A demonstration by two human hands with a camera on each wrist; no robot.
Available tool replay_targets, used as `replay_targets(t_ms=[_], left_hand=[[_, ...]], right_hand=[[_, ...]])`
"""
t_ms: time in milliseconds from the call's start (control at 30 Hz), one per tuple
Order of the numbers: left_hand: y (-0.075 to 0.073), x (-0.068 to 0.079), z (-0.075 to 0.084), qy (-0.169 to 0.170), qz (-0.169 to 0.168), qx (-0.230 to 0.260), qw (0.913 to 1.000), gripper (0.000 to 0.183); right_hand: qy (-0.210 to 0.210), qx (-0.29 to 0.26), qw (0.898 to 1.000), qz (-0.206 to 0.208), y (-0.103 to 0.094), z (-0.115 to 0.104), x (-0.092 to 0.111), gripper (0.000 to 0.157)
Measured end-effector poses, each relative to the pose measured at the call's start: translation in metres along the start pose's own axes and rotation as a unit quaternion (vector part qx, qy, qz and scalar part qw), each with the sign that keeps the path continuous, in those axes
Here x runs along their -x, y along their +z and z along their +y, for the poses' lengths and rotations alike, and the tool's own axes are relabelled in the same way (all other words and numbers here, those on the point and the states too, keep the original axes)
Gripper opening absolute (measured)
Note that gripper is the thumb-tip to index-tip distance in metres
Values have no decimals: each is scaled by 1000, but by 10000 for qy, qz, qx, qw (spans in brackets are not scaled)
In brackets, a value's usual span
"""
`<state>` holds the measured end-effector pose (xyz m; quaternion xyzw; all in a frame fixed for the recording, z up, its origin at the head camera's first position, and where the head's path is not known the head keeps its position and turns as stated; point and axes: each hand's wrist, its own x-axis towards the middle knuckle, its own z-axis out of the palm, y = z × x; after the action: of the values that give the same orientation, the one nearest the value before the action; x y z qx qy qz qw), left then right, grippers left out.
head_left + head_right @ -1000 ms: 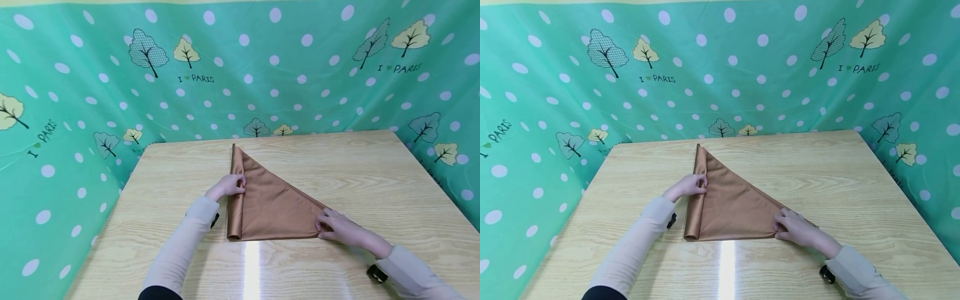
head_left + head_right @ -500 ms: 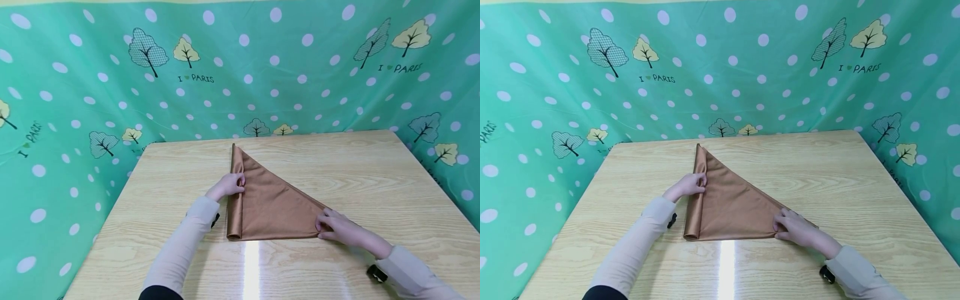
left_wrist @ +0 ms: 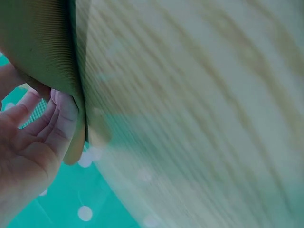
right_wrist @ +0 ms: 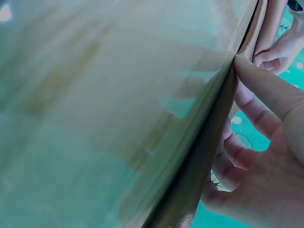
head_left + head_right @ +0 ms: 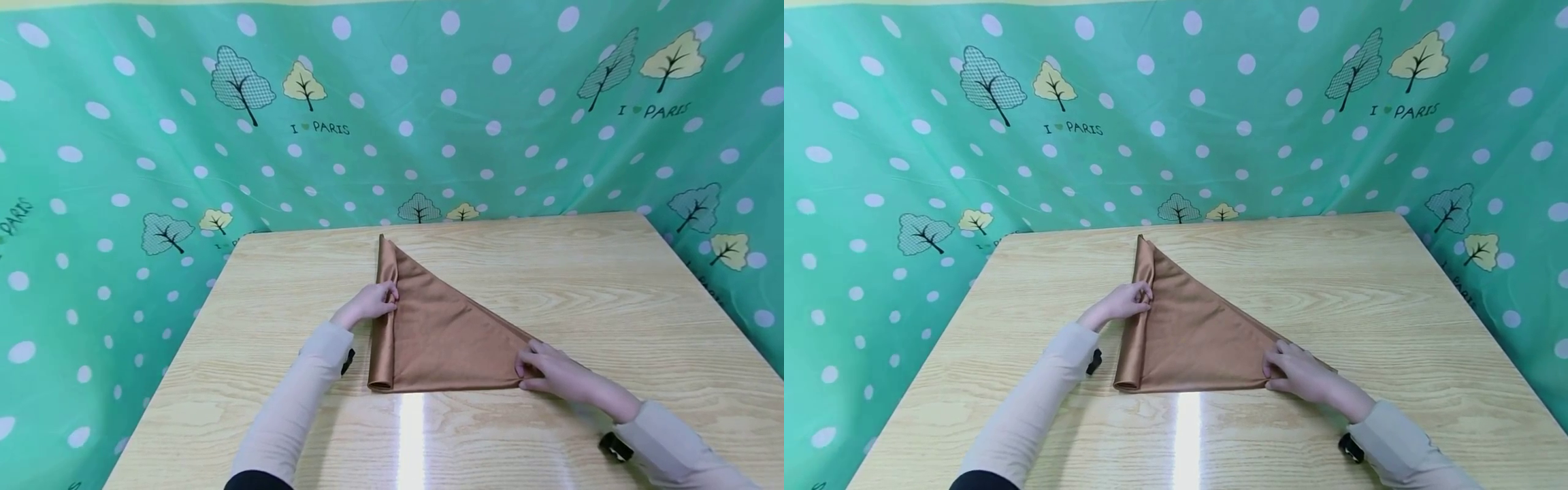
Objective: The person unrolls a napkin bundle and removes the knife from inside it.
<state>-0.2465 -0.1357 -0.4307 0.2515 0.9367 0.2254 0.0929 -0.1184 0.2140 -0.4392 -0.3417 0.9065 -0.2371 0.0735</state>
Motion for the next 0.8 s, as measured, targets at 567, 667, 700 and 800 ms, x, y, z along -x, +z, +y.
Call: replay_targets(t_ms=[567,667,700,800], left_hand=[[2,4,-15,-343,-102,1000,9944,17],[6,5,-19,-205,47,1145,9932,17],[15,0,-33,-18,167,1247,9921,18],[37,-14,-70,14,263,1569,9873,22]], right_hand=[[-26,73,10000,33,1,1,0,16],[-13,60,10000,26,2,1,1,16],[-10,54,10000,25,2,1,1,16],[-32,44,10000,22,1,0,0,16]])
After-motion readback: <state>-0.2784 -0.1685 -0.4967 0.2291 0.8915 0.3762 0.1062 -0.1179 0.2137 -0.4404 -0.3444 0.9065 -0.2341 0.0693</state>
